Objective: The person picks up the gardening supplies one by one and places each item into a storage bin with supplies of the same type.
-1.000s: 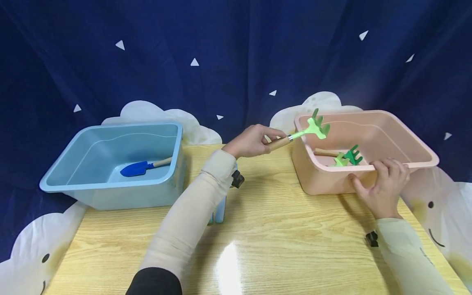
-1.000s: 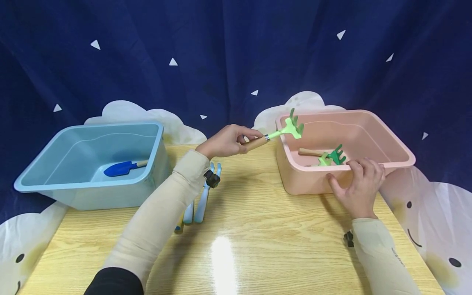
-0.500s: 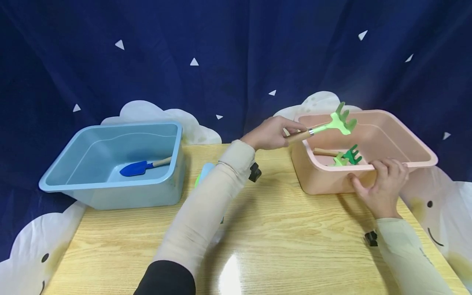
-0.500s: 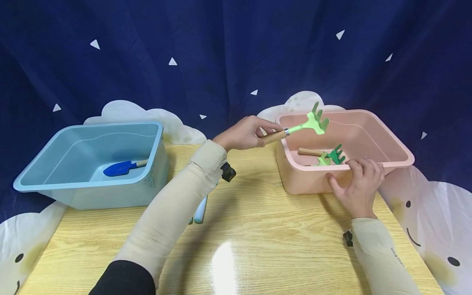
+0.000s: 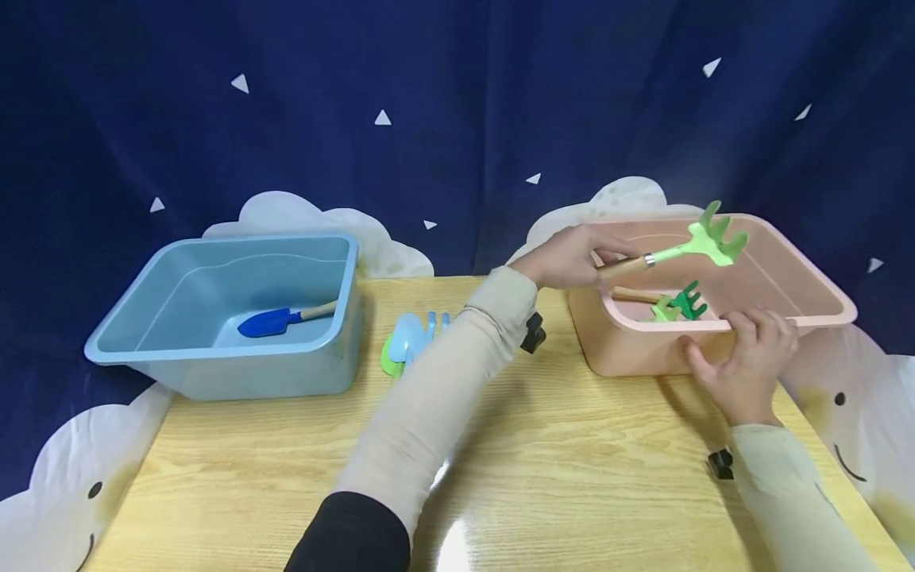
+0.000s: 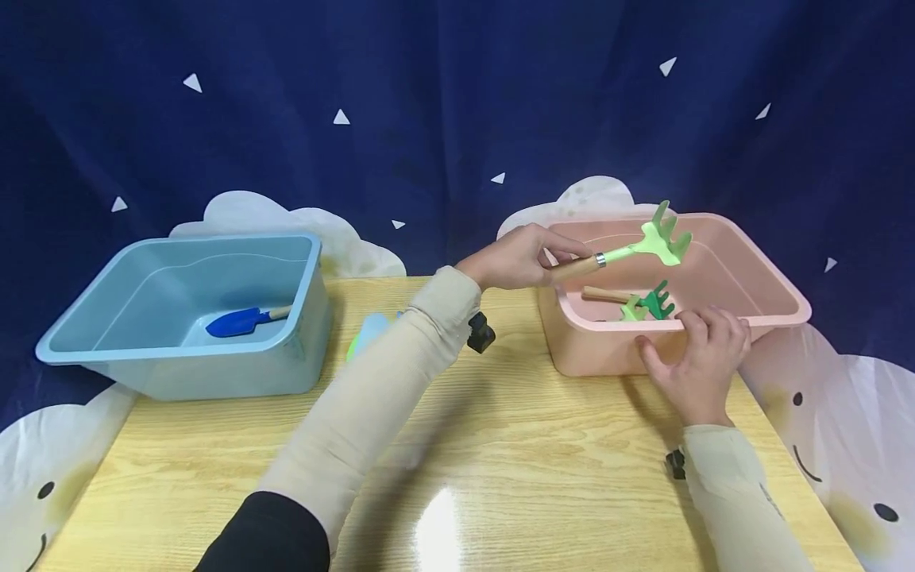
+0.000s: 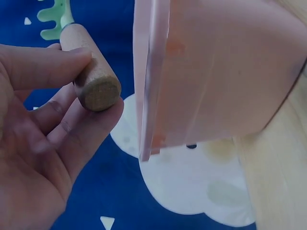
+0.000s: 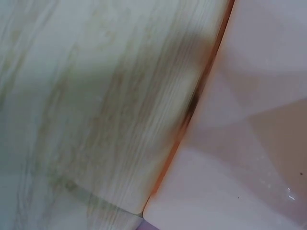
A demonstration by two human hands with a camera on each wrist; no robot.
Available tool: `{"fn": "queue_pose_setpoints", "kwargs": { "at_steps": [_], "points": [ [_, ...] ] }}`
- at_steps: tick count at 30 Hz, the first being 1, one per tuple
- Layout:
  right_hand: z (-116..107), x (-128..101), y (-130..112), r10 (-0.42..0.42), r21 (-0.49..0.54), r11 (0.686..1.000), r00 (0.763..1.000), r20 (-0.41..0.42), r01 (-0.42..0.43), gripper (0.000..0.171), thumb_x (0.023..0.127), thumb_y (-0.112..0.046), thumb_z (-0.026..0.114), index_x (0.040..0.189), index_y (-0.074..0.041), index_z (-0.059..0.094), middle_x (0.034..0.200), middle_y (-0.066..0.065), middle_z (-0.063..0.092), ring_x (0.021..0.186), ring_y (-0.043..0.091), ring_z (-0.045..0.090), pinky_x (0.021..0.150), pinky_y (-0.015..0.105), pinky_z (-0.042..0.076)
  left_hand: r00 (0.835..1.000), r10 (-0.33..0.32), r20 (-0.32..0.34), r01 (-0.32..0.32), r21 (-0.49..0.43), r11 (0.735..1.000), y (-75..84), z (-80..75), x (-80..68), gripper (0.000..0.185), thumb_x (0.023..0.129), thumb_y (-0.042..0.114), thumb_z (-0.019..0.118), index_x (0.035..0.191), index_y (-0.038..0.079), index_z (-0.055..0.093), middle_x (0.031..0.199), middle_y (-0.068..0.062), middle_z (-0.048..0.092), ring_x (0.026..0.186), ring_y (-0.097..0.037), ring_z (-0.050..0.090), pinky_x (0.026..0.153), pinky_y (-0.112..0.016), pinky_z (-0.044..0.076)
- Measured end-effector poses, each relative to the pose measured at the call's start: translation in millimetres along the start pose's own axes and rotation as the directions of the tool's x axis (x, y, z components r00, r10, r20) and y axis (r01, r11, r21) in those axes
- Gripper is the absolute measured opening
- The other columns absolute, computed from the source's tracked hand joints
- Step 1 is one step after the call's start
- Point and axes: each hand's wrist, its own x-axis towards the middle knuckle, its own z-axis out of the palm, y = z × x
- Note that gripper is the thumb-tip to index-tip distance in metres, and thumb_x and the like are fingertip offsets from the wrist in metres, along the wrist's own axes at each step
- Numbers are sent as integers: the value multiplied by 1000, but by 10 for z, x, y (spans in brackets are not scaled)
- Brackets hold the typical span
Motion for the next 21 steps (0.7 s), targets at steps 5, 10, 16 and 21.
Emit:
{"fn": "queue_pose_setpoints", "kwargs": {
  "at_steps": [5, 10, 16, 21],
  "points": [
    [-128, -47, 60, 9, -26, 1000, 1000, 9, -9, 74, 76, -62, 62, 103, 7, 59, 109, 30, 52, 113, 49, 41, 112, 49, 20, 1000, 28, 14, -27, -46, 999, 104, 203, 111, 63, 79, -12, 64, 134, 18, 64, 132, 0, 67, 102, -3, 67, 76, -15, 53],
    [-151, -78, 105, -11, -37, 999, 1000, -27, 10, 73, 76, -63, 61, 101, 6, 58, 108, 28, 53, 112, 47, 41, 111, 48, 22, 1000, 11, 28, -10, -42, 999, 195, 305, 159, 63, 81, -13, 57, 135, 20, 63, 125, 1, 70, 92, -7, 67, 66, -20, 56],
    [-121, -79, 112, -12, -27, 1000, 999, -53, 11, 71, 74, -61, 64, 101, 4, 59, 108, 27, 53, 113, 45, 42, 111, 46, 22, 1000, 0, 31, 0, 25, 1000, 261, 344, 235, 62, 83, -10, 60, 134, 25, 64, 112, 4, 75, 80, -6, 61, 58, -18, 47],
    [-119, -62, 88, -22, -31, 999, 998, -60, 21, 70, 76, -62, 63, 102, 3, 57, 109, 27, 53, 113, 46, 43, 110, 46, 22, 999, 10, 33, -11, 36, 999, 259, 374, 289, 60, 83, -8, 63, 134, 23, 64, 116, 3, 75, 88, -4, 62, 63, -15, 47]
  ]
}}
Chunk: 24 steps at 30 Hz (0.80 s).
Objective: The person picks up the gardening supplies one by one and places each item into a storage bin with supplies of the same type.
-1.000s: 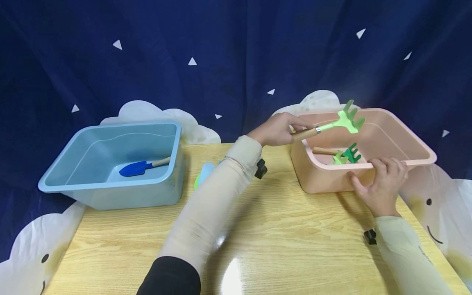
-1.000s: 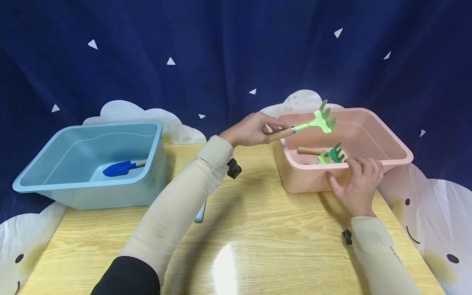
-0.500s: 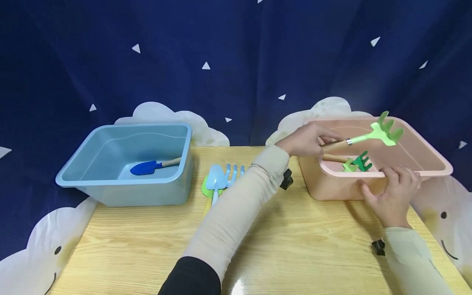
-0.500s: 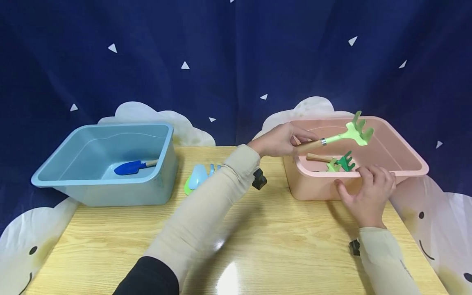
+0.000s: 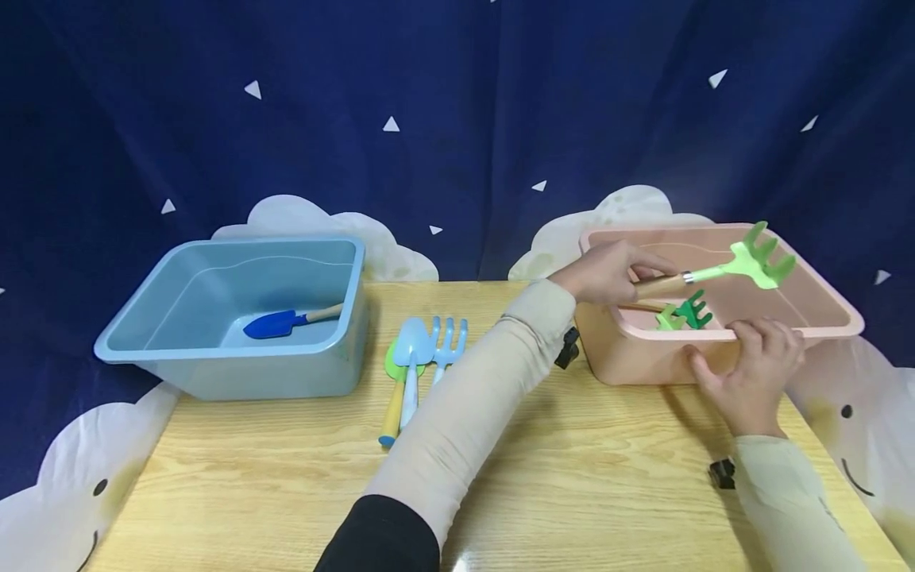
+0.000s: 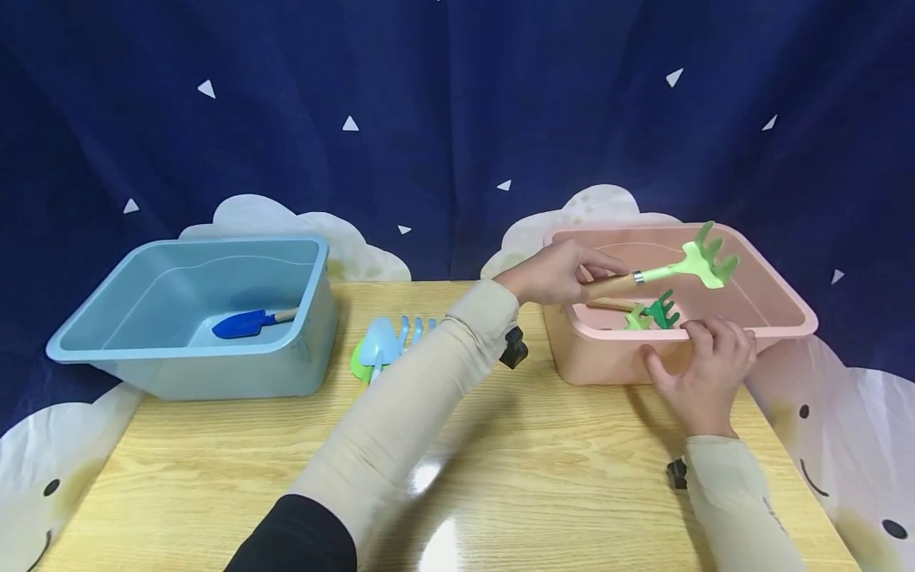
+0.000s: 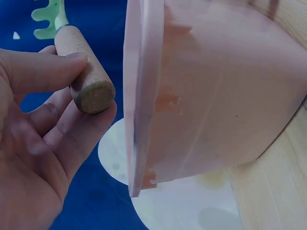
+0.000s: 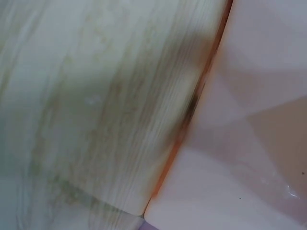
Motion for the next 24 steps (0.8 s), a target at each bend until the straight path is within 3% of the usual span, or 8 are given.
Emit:
{"fn": "queue_pose_setpoints", "kwargs": {
  "at_steps": [4, 9, 18, 24],
  "points": [
    [-11, 18, -47, -2, 1, 1000, 1000, -6, 2, 69, 77, -61, 63, 101, 3, 56, 108, 28, 53, 111, 48, 42, 110, 46, 22, 1000, 23, -3, -23, 17, 1000, -28, 22, 23, 58, 84, -7, 63, 135, 21, 64, 124, 2, 72, 98, -2, 62, 72, -11, 47],
    [-22, 36, -79, -1, 6, 1000, 1000, -4, 1, 70, 77, -62, 62, 101, 4, 57, 107, 28, 52, 110, 48, 41, 111, 47, 22, 999, 34, -15, -33, 61, 998, -65, 47, 57, 57, 85, -5, 63, 134, 23, 64, 127, 3, 70, 98, -2, 61, 73, -11, 46],
    [-7, 11, -14, 3, -13, 1000, 1000, 22, -2, 69, 76, -60, 61, 102, 3, 57, 109, 28, 53, 111, 47, 42, 111, 47, 22, 999, 10, -42, -14, -104, 995, -158, 87, 97, 54, 84, -8, 62, 132, 17, 66, 127, -3, 70, 108, -8, 67, 82, -10, 49],
    [-19, 5, 6, -1, -19, 1000, 1000, 17, 2, 68, 76, -61, 61, 102, 2, 56, 108, 27, 52, 111, 46, 42, 110, 48, 23, 999, 12, -33, -15, -95, 995, -152, 129, 144, 55, 83, -9, 62, 132, 17, 66, 124, -5, 71, 105, -9, 67, 80, -10, 49]
  ]
}}
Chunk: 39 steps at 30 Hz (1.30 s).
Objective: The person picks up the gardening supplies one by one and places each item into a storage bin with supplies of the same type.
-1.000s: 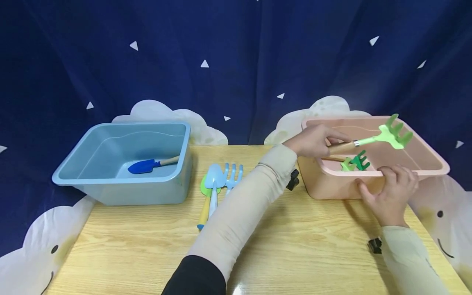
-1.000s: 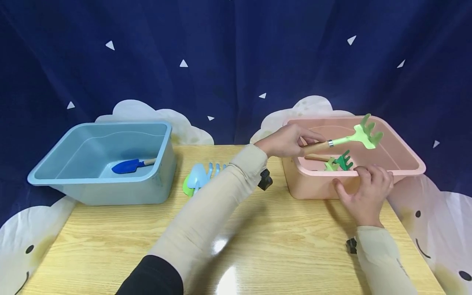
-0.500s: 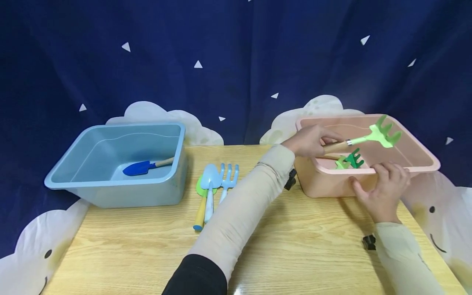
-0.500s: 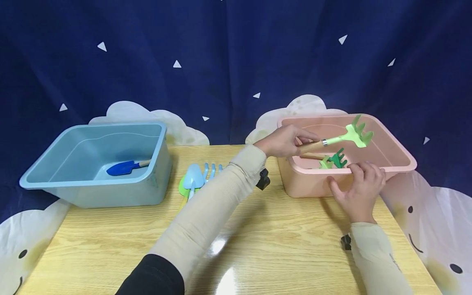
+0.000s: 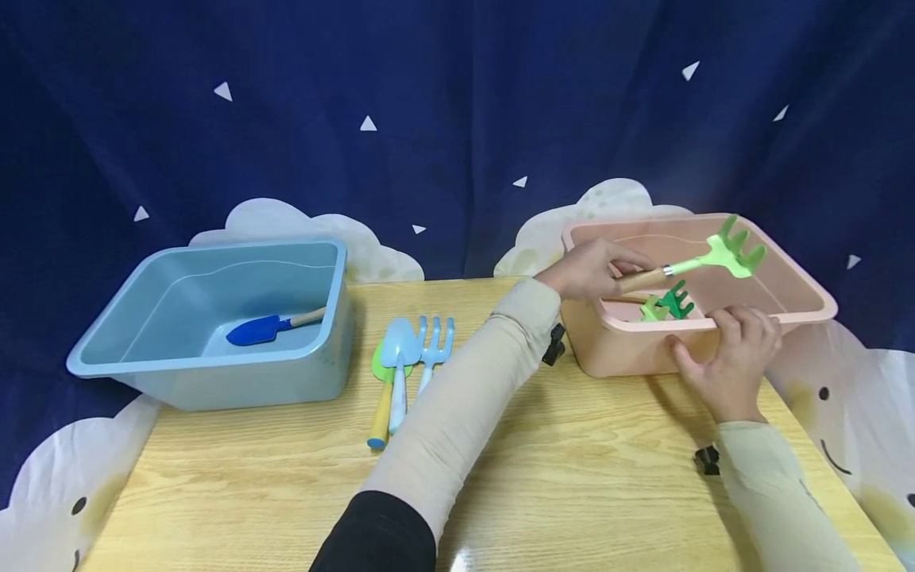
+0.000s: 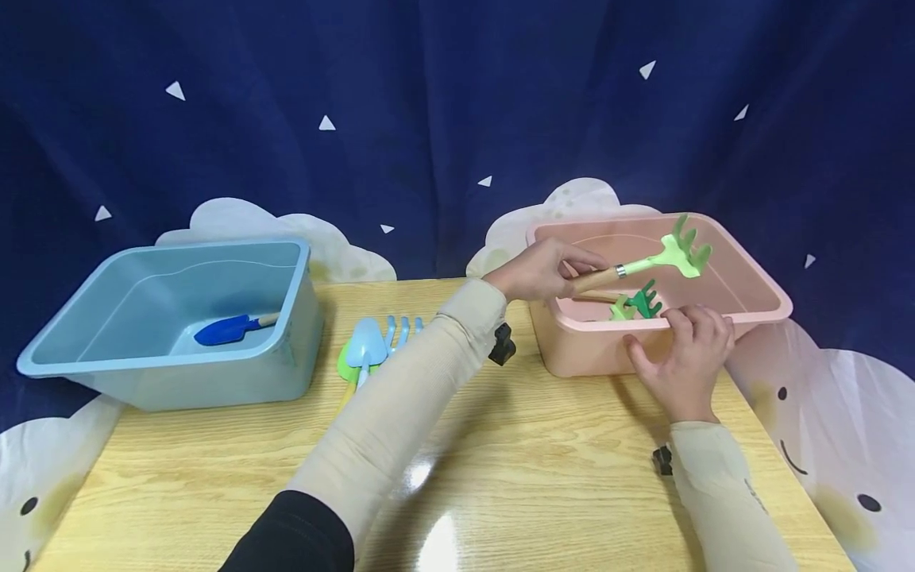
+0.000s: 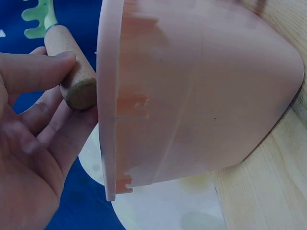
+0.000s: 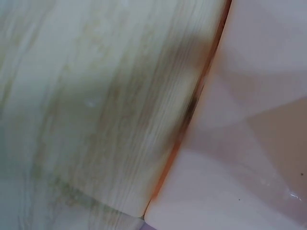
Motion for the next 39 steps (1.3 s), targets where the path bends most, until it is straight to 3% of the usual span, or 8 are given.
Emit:
{"fn": "queue_pose_setpoints", "kwargs": {
  "at_steps": [15, 20, 24, 29, 32, 37, 39],
  "points": [
    [-36, 7, 37, 4, -15, 1000, 1000, 2, -4, 66, 75, -57, 62, 102, 3, 56, 108, 28, 52, 112, 46, 41, 110, 44, 22, 1000, 19, 4, -19, 52, 998, 76, 50, 83, 56, 85, -9, 60, 134, 18, 64, 125, -2, 71, 104, -7, 67, 76, -10, 48],
    [-32, -5, 63, 7, -15, 1000, 1000, 7, -6, 67, 74, -59, 63, 102, 2, 57, 108, 26, 53, 112, 45, 43, 110, 46, 23, 998, 21, -56, -13, 137, 990, 85, 70, 99, 55, 86, -7, 60, 132, 22, 65, 129, 1, 69, 109, -6, 67, 79, -10, 47],
    [-8, -24, 76, 13, -14, 1000, 1000, 26, -12, 66, 74, -57, 65, 103, 2, 59, 109, 26, 54, 113, 45, 43, 110, 47, 23, 994, 8, -105, 15, 215, 977, 22, 95, 103, 55, 87, -7, 58, 136, 18, 62, 138, 5, 64, 121, -5, 60, 84, -7, 44],
    [-6, -30, 69, 20, -17, 1000, 999, 32, -20, 66, 73, -56, 65, 104, 2, 58, 110, 26, 54, 114, 45, 43, 110, 47, 22, 988, -41, -148, 68, 180, 981, -71, 74, 34, 57, 86, -7, 55, 139, 14, 59, 144, 3, 59, 108, -7, 54, 70, -11, 39],
    [-6, -21, 65, 25, -21, 999, 999, 32, -24, 66, 74, -57, 64, 104, 2, 59, 110, 26, 54, 115, 45, 42, 110, 48, 21, 980, -20, -197, 54, 171, 984, -131, 19, -17, 52, 87, -4, 53, 135, 12, 62, 140, 1, 62, 107, -10, 55, 77, -13, 42],
    [17, -1, 44, 21, -12, 1000, 999, 36, -20, 67, 74, -57, 65, 104, 2, 59, 109, 26, 55, 113, 45, 43, 110, 47, 22, 967, 64, -247, 16, 309, 951, -286, -140, -143, 45, 87, -3, 51, 126, 10, 69, 130, -1, 69, 124, -12, 59, 103, -17, 43],
    [41, -3, 25, 20, -10, 1000, 999, 40, -20, 66, 74, -57, 65, 104, 2, 59, 108, 26, 55, 113, 45, 44, 110, 48, 23, 963, 86, -255, 10, 354, 935, -361, -222, -235, 43, 87, -4, 51, 123, 9, 71, 126, -2, 71, 122, -15, 62, 106, -22, 44]
  ]
}}
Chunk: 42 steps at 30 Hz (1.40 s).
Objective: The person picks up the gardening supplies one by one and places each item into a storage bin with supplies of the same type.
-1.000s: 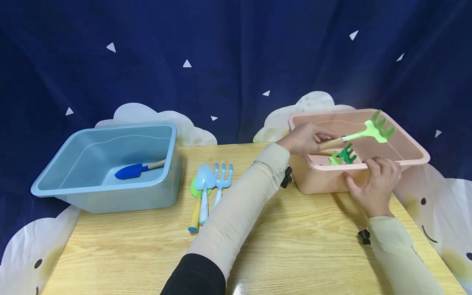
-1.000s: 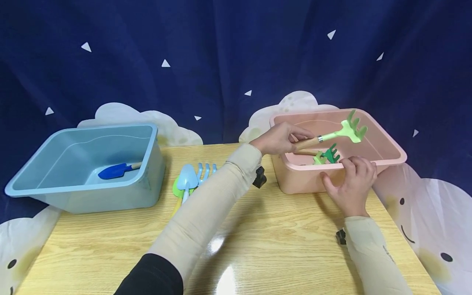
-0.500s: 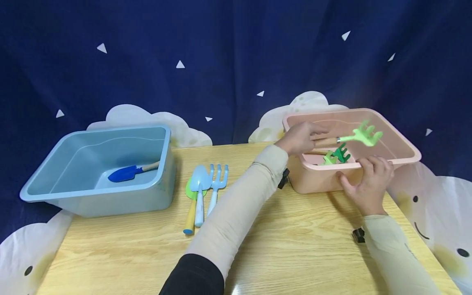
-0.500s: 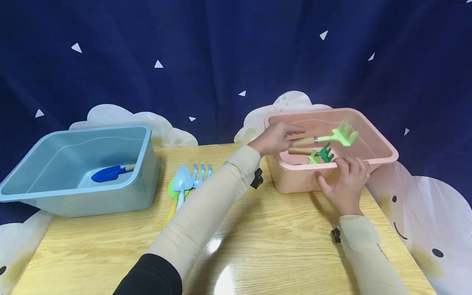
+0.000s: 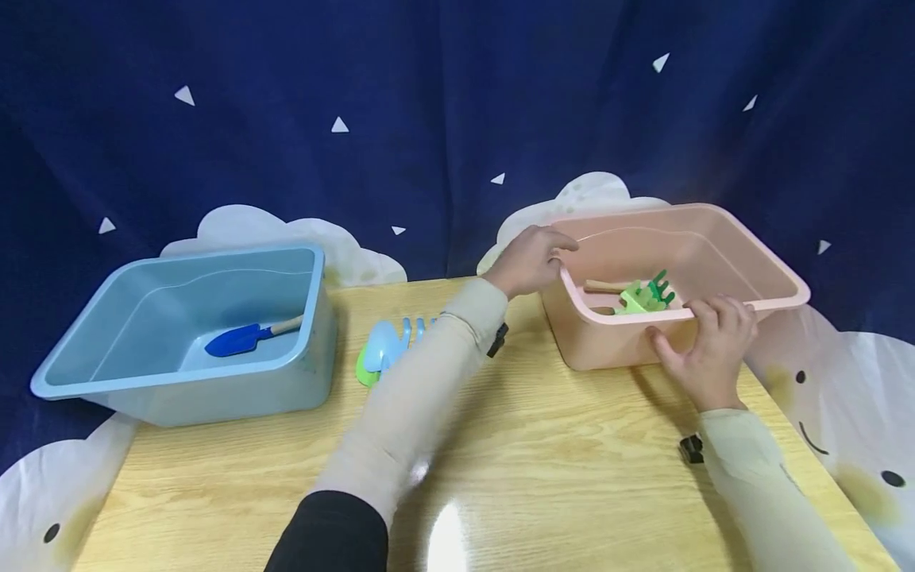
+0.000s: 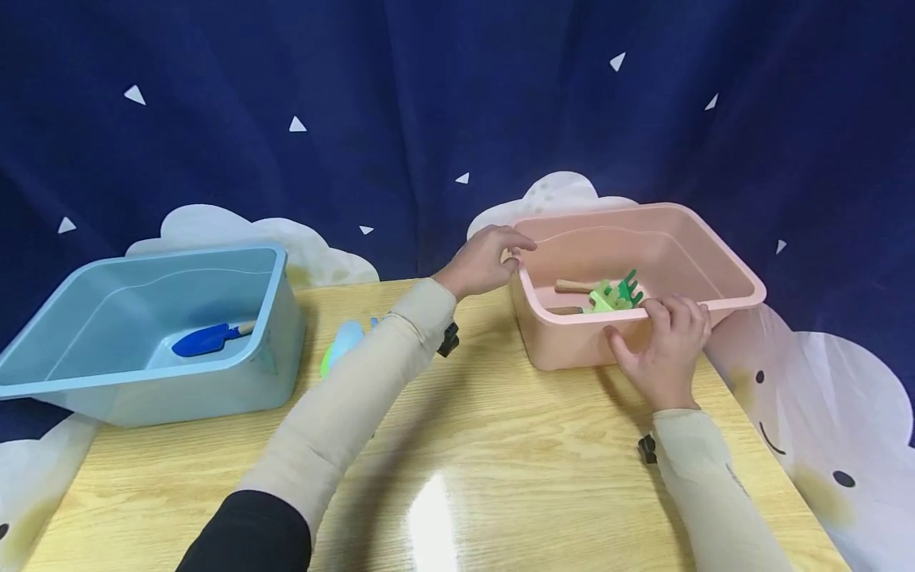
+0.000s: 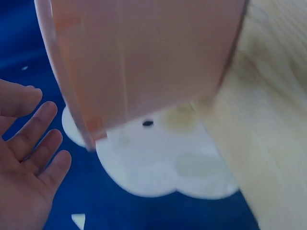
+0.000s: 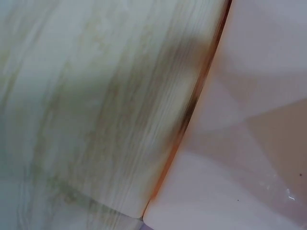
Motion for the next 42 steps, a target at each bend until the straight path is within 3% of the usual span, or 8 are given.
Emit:
{"fn": "queue_pose_setpoints", "kwargs": {
  "at_steps": [10, 21, 27, 29, 33, 35, 39, 42],
  "points": [
    [22, 21, -35, 0, 11, 1000, 1000, -13, 0, 64, 74, -54, 64, 102, 3, 58, 107, 27, 54, 112, 46, 43, 111, 49, 22, 1000, -13, -23, 15, 49, 999, -356, -274, -448, 38, 89, -1, 52, 119, 11, 73, 122, -3, 72, 124, -21, 60, 112, -31, 41],
    [13, 33, -64, -2, 12, 1000, 1000, -4, 2, 64, 73, -53, 65, 102, 3, 58, 108, 27, 54, 112, 47, 42, 111, 49, 21, 991, -101, 90, 92, 101, 991, -497, -169, -809, 35, 93, 7, 58, 127, 9, 67, 130, -7, 67, 125, -27, 59, 110, -36, 44],
    [-6, 21, -42, 5, 12, 1000, 1000, 14, -6, 66, 72, -53, 65, 103, 5, 59, 110, 28, 54, 114, 46, 42, 111, 49, 21, 943, -267, 200, 233, 175, 957, -437, -132, -1097, 45, 97, 21, 56, 141, 11, 55, 144, -9, 56, 134, -31, 51, 108, -44, 45],
    [-1, 10, -40, 8, 13, 1000, 1000, 17, -8, 67, 73, -54, 65, 103, 5, 59, 110, 28, 54, 114, 46, 42, 111, 50, 21, 900, -351, 259, 299, 219, 929, -447, -138, -1228, 52, 98, 26, 54, 147, 11, 47, 148, -11, 50, 138, -32, 46, 111, -46, 42],
    [-4, -11, -34, 12, 7, 1000, 1000, 22, -12, 67, 73, -54, 65, 104, 5, 60, 110, 28, 55, 114, 46, 43, 112, 51, 20, 782, -504, 367, 385, 350, 854, -500, -151, -1520, 61, 100, 35, 50, 153, 9, 36, 156, -17, 38, 146, -37, 35, 117, -51, 35],
    [-3, -11, -33, 10, 7, 1000, 1000, 14, -10, 66, 72, -54, 65, 103, 5, 60, 110, 28, 55, 113, 46, 43, 112, 52, 21, 750, -538, 386, 394, 392, 831, -538, -148, -1658, 60, 101, 37, 49, 152, 8, 38, 156, -19, 37, 146, -39, 34, 116, -53, 34],
    [2, -1, -32, 6, 13, 1000, 1000, -8, -6, 65, 72, -53, 65, 103, 4, 59, 109, 28, 55, 113, 46, 43, 112, 51, 21, 756, -537, 375, 392, 399, 829, -614, -125, -1882, 48, 100, 35, 53, 138, 6, 54, 138, -19, 53, 123, -36, 50, 97, -50, 46],
    [20, 12, -42, 4, 16, 1000, 1000, -14, -4, 66, 72, -54, 64, 102, 4, 59, 109, 28, 55, 113, 46, 43, 112, 50, 21, 801, -498, 332, 382, 357, 852, -667, -92, -2016, 41, 98, 31, 56, 129, 5, 59, 113, -13, 61, 95, -29, 52, 74, -42, 46]
  ]
}}
